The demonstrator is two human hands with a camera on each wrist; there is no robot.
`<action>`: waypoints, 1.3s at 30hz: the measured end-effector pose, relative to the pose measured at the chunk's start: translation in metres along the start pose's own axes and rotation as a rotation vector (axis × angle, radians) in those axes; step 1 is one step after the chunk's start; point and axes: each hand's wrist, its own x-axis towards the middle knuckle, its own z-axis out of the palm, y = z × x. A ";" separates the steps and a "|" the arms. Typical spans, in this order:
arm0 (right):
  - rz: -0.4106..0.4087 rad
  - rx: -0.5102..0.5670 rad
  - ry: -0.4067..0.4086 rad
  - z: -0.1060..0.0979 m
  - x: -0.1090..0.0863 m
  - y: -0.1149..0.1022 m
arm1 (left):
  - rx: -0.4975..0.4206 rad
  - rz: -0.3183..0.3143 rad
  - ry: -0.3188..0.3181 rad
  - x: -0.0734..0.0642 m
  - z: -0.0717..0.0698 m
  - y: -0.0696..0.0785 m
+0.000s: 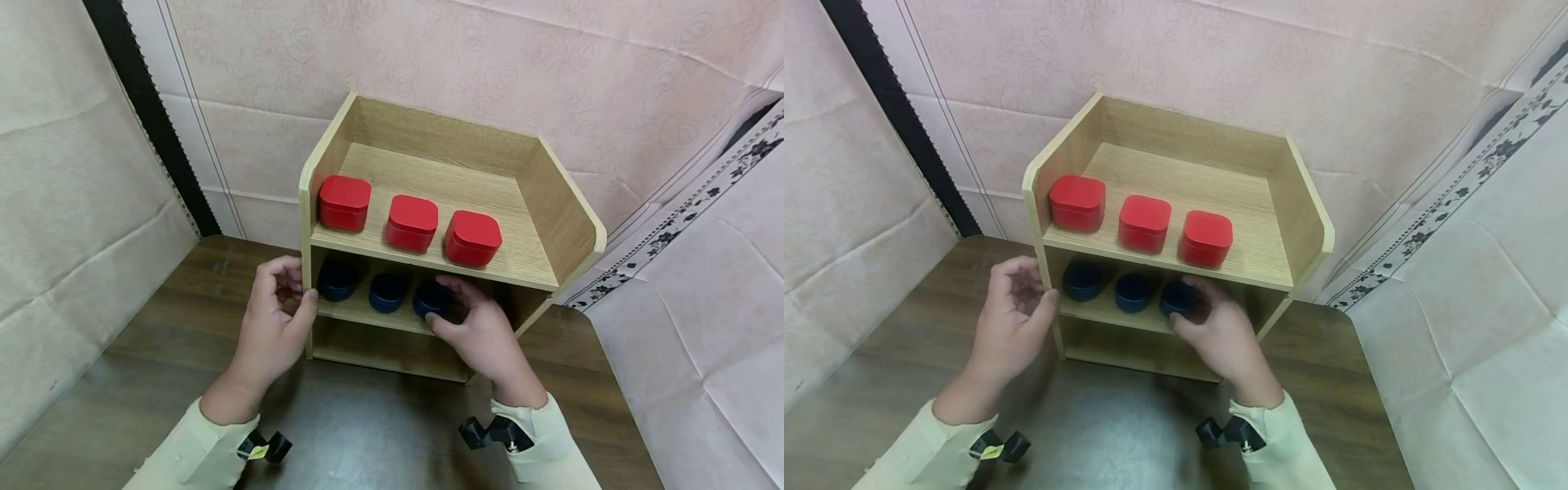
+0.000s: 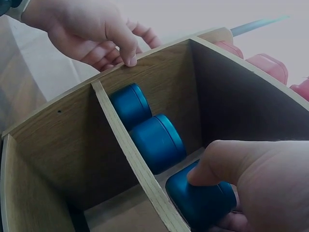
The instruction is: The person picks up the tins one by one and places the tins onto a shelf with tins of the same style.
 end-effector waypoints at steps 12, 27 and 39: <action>-0.013 -0.034 0.005 0.002 0.000 0.001 | 0.000 0.001 -0.001 0.000 0.000 -0.001; -0.012 -0.053 0.009 0.003 0.000 0.000 | -0.004 0.004 -0.003 0.000 0.000 -0.001; 0.000 -0.065 0.011 0.004 -0.002 -0.003 | -0.005 0.002 -0.004 0.000 0.000 0.000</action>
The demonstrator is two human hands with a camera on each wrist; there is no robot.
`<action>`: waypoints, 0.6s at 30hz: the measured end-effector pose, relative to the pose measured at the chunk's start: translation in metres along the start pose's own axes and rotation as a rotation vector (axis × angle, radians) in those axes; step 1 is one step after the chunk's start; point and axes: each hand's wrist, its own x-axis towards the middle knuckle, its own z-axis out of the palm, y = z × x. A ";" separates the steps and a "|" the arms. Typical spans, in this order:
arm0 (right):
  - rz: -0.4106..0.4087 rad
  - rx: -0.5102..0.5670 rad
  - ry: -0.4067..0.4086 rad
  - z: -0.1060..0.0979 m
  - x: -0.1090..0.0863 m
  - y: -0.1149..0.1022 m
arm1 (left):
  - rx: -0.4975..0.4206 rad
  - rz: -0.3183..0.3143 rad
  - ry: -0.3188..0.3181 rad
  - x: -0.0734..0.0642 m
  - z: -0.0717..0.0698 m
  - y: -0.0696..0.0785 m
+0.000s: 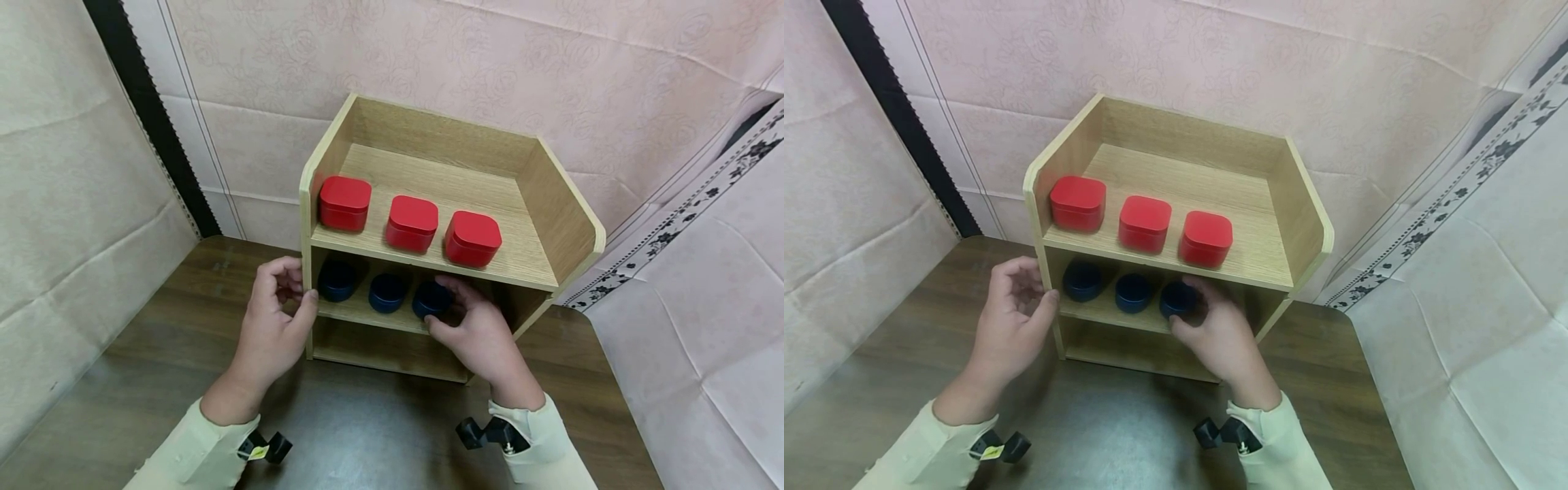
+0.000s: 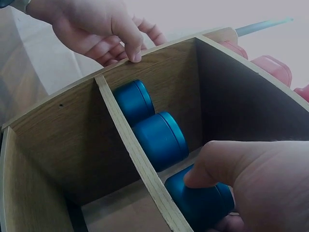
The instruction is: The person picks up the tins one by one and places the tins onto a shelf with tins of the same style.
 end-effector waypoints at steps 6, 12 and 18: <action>0.005 -0.002 -0.008 0.000 -0.001 0.001 | 0.004 -0.001 -0.003 -0.001 0.000 0.000; -0.034 0.033 0.023 0.003 -0.005 0.003 | 0.005 -0.002 -0.003 -0.001 0.000 0.000; -0.097 0.089 0.076 0.005 -0.008 0.007 | 0.005 -0.001 0.003 -0.001 0.000 0.000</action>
